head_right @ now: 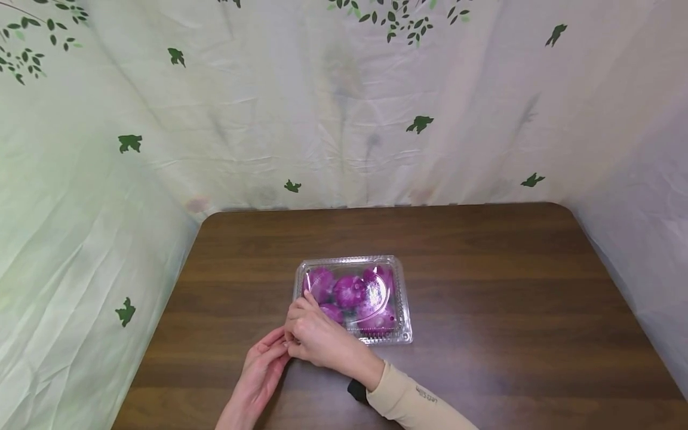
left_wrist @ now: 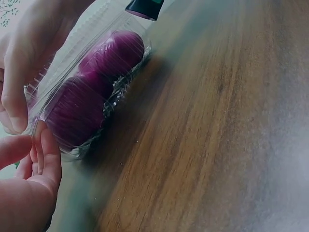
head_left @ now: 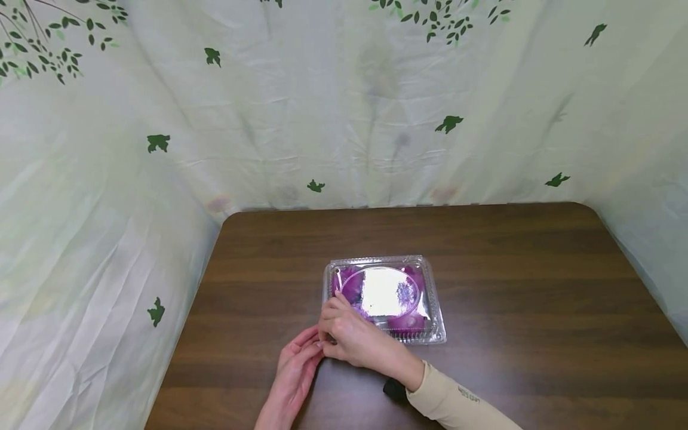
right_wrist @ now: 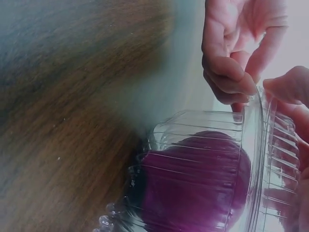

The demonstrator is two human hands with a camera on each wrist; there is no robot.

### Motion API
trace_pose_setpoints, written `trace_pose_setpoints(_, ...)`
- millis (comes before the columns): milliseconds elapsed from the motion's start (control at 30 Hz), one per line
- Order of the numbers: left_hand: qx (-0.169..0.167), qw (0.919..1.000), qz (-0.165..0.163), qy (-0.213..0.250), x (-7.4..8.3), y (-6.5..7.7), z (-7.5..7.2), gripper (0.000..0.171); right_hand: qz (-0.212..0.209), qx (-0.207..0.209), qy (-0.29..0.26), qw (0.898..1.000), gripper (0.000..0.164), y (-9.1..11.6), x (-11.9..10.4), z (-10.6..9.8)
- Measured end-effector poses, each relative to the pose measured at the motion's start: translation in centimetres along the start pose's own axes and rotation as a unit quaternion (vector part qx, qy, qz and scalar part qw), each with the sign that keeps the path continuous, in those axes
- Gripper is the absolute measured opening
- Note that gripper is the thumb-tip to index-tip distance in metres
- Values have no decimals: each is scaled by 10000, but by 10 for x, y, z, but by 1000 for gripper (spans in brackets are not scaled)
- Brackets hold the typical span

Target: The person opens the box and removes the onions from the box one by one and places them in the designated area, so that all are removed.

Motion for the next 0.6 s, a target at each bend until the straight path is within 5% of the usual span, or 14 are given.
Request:
trace_pose_setpoints(333,-308,9993,205,-16,6,4,3,30,-365,300,208,9987,20,-4,-7,-8)
trace_pose_setpoints(600,-121,9998,170,-25,7,3,3,31,-550,649,810,9931,13,-3,-12,-20)
Point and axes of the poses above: each hand's wrist, its own y-axis away from the middle knuckle, its own z-axis out of the palm, x = y × z, the point moved 8 cm from there along -y, towards the middle knuckle, and after that the axes turned 14 degrees about x, right-handed, at the moved point
